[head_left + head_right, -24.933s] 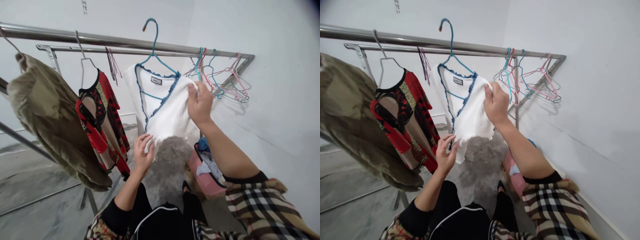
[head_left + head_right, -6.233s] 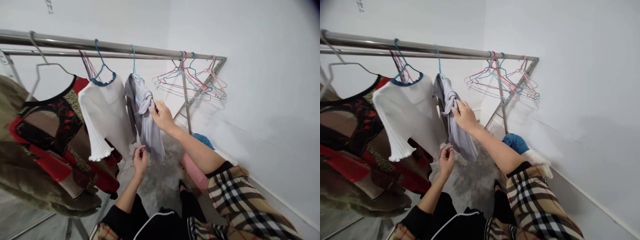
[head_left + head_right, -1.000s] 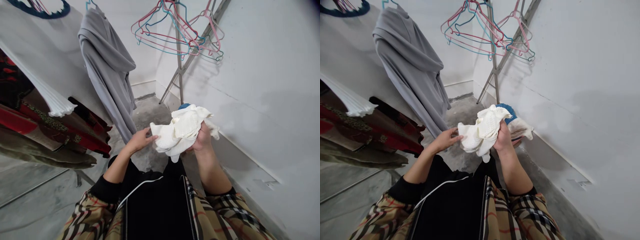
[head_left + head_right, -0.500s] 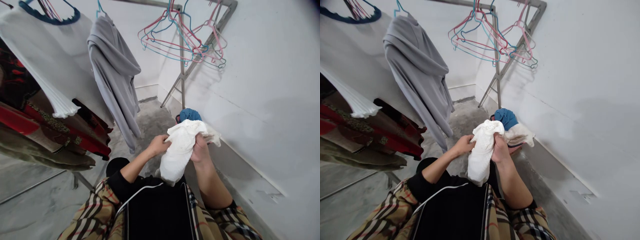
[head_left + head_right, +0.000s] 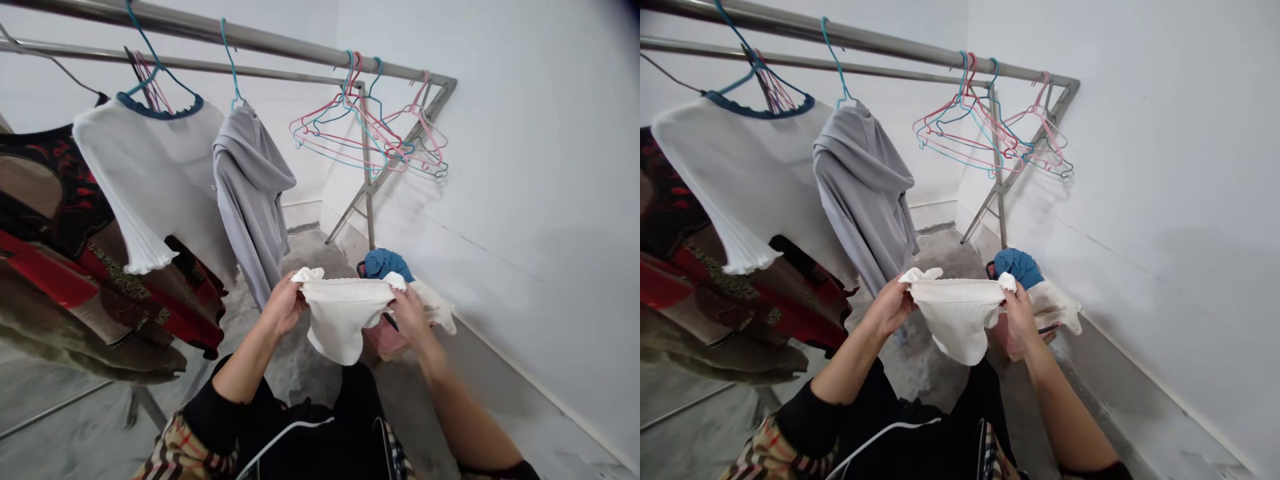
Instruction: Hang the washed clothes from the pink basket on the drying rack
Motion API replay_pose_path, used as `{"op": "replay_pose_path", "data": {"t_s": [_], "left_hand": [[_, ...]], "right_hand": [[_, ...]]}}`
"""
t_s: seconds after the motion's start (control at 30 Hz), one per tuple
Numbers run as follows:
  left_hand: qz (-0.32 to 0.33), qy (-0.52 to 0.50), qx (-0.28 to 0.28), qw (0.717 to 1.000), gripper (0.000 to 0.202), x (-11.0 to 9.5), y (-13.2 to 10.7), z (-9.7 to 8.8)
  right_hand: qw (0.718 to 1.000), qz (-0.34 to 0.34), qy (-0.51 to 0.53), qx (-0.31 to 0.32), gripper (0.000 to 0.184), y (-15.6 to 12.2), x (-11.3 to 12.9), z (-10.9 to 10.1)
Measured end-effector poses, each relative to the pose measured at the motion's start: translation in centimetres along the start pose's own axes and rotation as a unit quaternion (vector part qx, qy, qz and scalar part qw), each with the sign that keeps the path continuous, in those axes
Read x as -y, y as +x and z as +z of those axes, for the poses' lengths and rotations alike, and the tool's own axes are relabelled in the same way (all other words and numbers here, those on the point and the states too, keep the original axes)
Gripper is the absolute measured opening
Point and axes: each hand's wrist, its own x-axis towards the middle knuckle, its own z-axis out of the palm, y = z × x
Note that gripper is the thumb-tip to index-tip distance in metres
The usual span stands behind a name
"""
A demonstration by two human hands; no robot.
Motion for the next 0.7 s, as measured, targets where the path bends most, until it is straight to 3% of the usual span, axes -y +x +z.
{"op": "replay_pose_path", "data": {"t_s": [0.1, 0.17, 0.2, 0.3, 0.37, 0.43, 0.5, 0.57, 0.63, 0.7], "left_hand": [[0.082, 0.090, -0.030, 0.992, 0.018, 0.1, -0.3, -1.0], [0.137, 0.157, -0.021, 0.978, 0.011, 0.5, -0.1, -1.8], [0.157, 0.185, -0.012, 0.970, 0.008, 0.7, 0.0, -2.2], [0.175, 0.245, 0.006, 0.953, 0.006, 1.4, 0.6, -3.2], [0.170, 0.274, 0.008, 0.947, 0.006, 1.6, 0.9, -3.6], [0.168, 0.298, 0.008, 0.940, 0.012, 1.5, 1.1, -3.9], [0.170, 0.312, 0.008, 0.935, 0.015, 1.3, 1.1, -4.1], [0.170, 0.317, 0.009, 0.933, 0.015, 1.0, 1.1, -4.4], [0.170, 0.318, 0.008, 0.933, 0.016, 0.8, 1.0, -4.7], [0.173, 0.320, 0.009, 0.932, 0.016, 0.9, 1.0, -5.2]], "right_hand": [[0.966, 0.067, -0.200, 0.149, 0.034, 2.7, -0.3, -1.2], [0.933, 0.041, -0.283, 0.217, 0.032, 4.9, 0.8, -1.3], [0.926, 0.000, -0.310, 0.216, 0.032, 6.2, 1.8, -0.9], [0.904, -0.186, -0.374, 0.090, 0.034, 11.0, 6.3, 1.3], [0.861, -0.293, -0.415, 0.013, 0.037, 14.5, 9.8, 3.5], [0.799, -0.368, -0.474, -0.027, 0.038, 17.8, 13.0, 5.9], [0.748, -0.385, -0.537, -0.067, 0.039, 20.5, 15.6, 8.2], [0.721, -0.352, -0.589, -0.099, 0.041, 22.4, 17.1, 10.1], [0.714, -0.298, -0.622, -0.116, 0.041, 23.8, 17.7, 11.6], [0.727, -0.251, -0.628, -0.116, 0.040, 24.9, 17.6, 12.7]]}}
